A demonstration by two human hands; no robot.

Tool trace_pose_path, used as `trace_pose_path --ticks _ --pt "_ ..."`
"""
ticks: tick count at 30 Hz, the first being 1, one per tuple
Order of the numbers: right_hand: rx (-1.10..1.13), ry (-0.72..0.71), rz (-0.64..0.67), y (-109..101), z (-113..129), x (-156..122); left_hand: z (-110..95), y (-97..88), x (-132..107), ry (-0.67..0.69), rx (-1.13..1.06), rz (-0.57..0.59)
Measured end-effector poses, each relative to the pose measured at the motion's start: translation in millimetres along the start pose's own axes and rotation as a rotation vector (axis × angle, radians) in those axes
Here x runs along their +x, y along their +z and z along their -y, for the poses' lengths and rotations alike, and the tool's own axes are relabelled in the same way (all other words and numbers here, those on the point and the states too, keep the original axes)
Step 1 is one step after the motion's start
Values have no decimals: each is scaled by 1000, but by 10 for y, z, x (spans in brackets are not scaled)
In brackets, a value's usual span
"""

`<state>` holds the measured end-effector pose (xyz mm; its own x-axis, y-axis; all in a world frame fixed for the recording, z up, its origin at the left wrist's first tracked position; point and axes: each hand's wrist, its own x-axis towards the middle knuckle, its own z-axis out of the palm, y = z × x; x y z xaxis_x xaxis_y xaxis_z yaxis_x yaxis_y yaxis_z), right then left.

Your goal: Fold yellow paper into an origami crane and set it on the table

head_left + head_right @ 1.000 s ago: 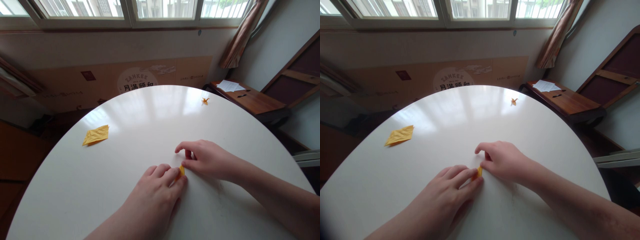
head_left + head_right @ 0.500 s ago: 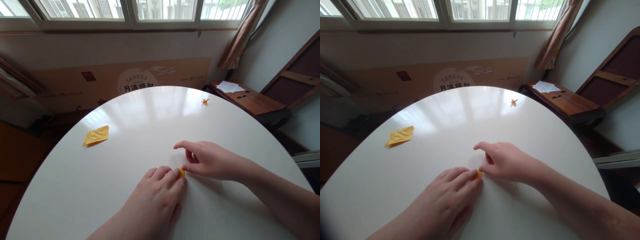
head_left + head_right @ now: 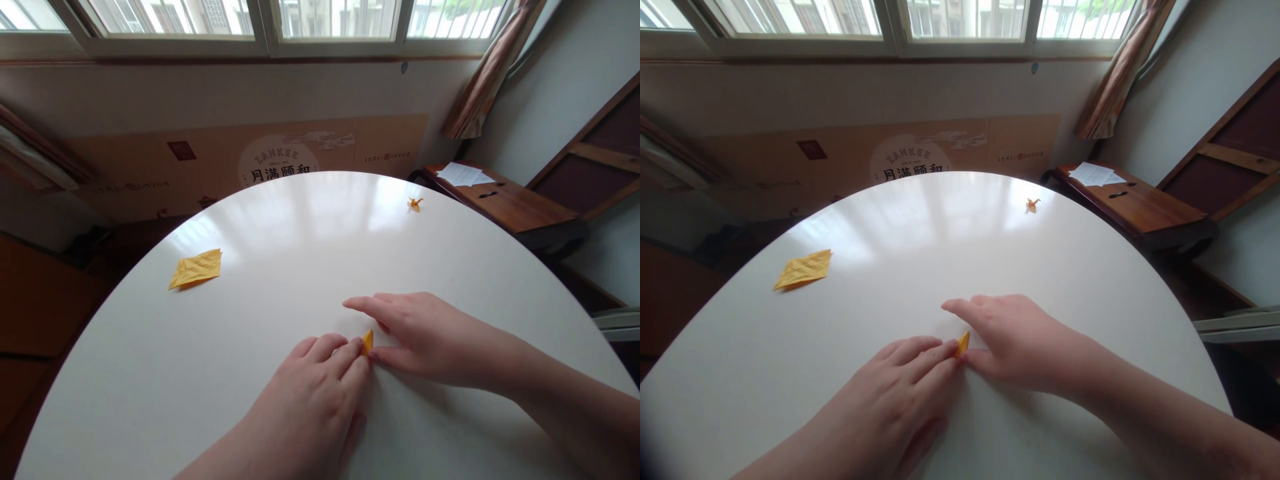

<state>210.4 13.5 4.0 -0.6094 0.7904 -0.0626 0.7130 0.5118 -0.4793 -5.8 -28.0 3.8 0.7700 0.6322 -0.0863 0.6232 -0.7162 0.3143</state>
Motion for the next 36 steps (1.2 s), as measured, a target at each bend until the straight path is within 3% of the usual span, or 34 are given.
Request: trace_pose_path --ticks 9,29,33,36 --pt "101 93 -2 44 -78 71 -25 -21 19 -23 -36 17" --pt "138 129 -92 66 -207 128 -2 -33 9 -18 -69 -37" --pt "129 30 -95 -5 -214 128 116 -90 18 32 -146 -62" --pt "96 -102 -32 -53 -170 108 263 -123 41 -19 -281 -190"
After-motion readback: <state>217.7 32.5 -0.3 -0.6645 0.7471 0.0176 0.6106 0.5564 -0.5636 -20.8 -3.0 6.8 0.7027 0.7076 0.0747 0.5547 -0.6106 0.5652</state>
